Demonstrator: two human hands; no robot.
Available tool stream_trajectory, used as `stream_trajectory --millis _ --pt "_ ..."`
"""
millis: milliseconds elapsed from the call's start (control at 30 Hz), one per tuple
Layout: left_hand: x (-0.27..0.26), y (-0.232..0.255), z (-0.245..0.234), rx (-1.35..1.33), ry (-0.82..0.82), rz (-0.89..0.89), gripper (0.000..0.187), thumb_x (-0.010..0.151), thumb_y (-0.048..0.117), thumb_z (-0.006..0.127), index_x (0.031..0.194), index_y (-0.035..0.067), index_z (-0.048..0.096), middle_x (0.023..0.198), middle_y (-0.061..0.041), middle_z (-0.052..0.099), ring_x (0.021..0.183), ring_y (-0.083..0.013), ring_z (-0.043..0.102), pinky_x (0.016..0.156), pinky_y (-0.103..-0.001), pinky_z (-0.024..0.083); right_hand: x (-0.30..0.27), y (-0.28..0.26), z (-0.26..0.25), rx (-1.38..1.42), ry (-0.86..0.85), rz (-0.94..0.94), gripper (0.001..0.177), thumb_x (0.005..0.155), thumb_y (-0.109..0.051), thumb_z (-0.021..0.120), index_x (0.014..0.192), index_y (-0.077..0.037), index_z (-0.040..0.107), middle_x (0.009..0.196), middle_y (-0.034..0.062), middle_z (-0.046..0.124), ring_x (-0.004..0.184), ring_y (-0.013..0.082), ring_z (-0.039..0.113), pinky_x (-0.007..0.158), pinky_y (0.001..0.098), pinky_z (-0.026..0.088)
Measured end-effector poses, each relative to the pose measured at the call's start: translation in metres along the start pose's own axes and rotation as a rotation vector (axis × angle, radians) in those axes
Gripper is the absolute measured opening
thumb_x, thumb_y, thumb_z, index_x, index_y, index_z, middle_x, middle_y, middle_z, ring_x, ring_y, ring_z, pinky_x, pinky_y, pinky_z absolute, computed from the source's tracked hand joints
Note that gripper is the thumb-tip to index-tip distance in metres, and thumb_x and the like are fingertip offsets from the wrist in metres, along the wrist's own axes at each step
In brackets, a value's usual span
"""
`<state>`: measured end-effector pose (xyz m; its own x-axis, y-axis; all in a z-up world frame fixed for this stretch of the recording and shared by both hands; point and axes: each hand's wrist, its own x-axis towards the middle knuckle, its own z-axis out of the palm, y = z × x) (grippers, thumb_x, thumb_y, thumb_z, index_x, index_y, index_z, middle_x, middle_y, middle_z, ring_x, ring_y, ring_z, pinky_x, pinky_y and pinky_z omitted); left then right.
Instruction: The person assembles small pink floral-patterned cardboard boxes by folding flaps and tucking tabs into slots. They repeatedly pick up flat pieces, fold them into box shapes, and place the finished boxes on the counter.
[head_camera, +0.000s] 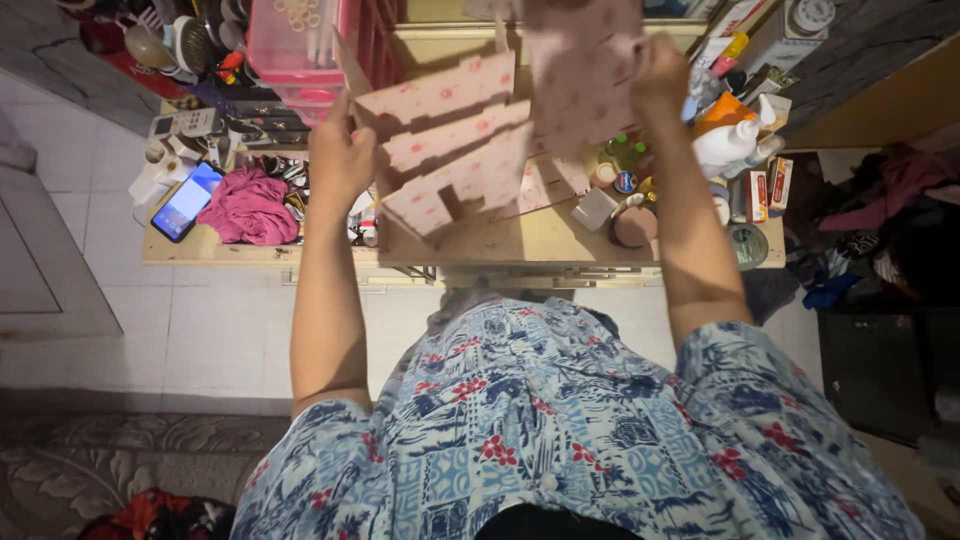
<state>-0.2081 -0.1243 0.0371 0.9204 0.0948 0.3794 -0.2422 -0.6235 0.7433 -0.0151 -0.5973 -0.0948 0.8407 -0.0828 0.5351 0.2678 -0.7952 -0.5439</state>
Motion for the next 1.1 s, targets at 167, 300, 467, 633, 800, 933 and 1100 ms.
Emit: stream_trajectory --millis 167,300,467,633,800,933,1100 --pt "-0.014 0.019 -0.014 -0.114 -0.051 -0.072 0.054 0.089 0.003 0.051 0.144 0.002 0.056 0.104 -0.022 0.077 0.093 -0.0279 0.079 0.082 -0.036 0.059 -0.023 0.032 0.072 -0.016 -0.009 -0.094 0.016 0.097 -0.015 0.061 0.089 -0.002 0.062 0.087 0.0262 0.066 0.084 0.0485 0.063 0.07 0.056 0.049" --pt "-0.018 0.022 -0.018 -0.061 -0.072 -0.102 0.059 0.087 0.003 0.051 0.146 0.003 0.055 0.102 -0.023 0.076 0.091 -0.0263 0.077 0.081 -0.035 0.057 -0.034 0.036 0.105 0.026 -0.146 0.142 0.017 0.095 -0.017 0.062 0.087 -0.003 0.064 0.089 0.0259 0.067 0.087 0.0475 0.065 0.074 0.0544 0.05" --pt "-0.027 0.017 -0.02 -0.072 -0.068 -0.181 0.061 0.087 0.005 0.053 0.148 0.004 0.053 0.106 -0.023 0.076 0.094 -0.025 0.077 0.084 -0.034 0.057 -0.044 0.019 0.126 -0.147 -0.308 0.388 0.02 0.089 -0.022 0.066 0.097 -0.004 0.072 0.099 0.025 0.07 0.097 0.0441 0.068 0.084 0.0493 0.053" --pt "-0.027 0.008 -0.018 -0.109 -0.021 -0.111 0.063 0.087 0.006 0.055 0.15 0.003 0.051 0.119 -0.025 0.074 0.109 -0.0269 0.075 0.093 -0.035 0.056 -0.053 0.013 0.145 -0.083 -0.431 0.485 0.027 0.084 -0.021 0.069 0.105 -0.005 0.074 0.101 0.0213 0.073 0.095 0.0385 0.07 0.078 0.0451 0.054" --pt "-0.026 0.002 -0.012 -0.078 -0.019 -0.24 0.064 0.085 0.013 0.058 0.149 0.008 0.054 0.117 -0.022 0.075 0.087 -0.0271 0.072 0.083 -0.034 0.056 -0.034 0.001 0.137 0.162 -0.584 0.4 0.032 0.083 -0.017 0.069 0.111 -0.003 0.074 0.1 0.0178 0.074 0.088 0.0303 0.072 0.069 0.0402 0.057" --pt "-0.023 0.0 -0.011 -0.239 -0.041 -0.223 0.064 0.088 0.014 0.059 0.151 0.008 0.052 0.111 -0.019 0.077 0.078 -0.0169 0.07 0.072 -0.031 0.057 -0.009 -0.07 0.064 0.413 -0.333 -0.111 0.028 0.092 -0.009 0.07 0.117 0.001 0.072 0.106 0.0128 0.074 0.096 0.0194 0.07 0.082 0.034 0.056" --pt "-0.019 0.008 -0.014 -0.42 -0.152 -0.451 0.076 0.086 0.008 0.056 0.16 0.013 0.038 0.087 -0.019 0.071 0.049 -0.0146 0.059 0.046 -0.031 0.051 -0.019 -0.228 -0.068 0.676 -0.711 -0.439 0.043 0.087 -0.012 0.081 0.123 -0.003 0.06 0.138 0.0135 0.057 0.116 0.0252 0.063 0.097 0.0417 0.054"
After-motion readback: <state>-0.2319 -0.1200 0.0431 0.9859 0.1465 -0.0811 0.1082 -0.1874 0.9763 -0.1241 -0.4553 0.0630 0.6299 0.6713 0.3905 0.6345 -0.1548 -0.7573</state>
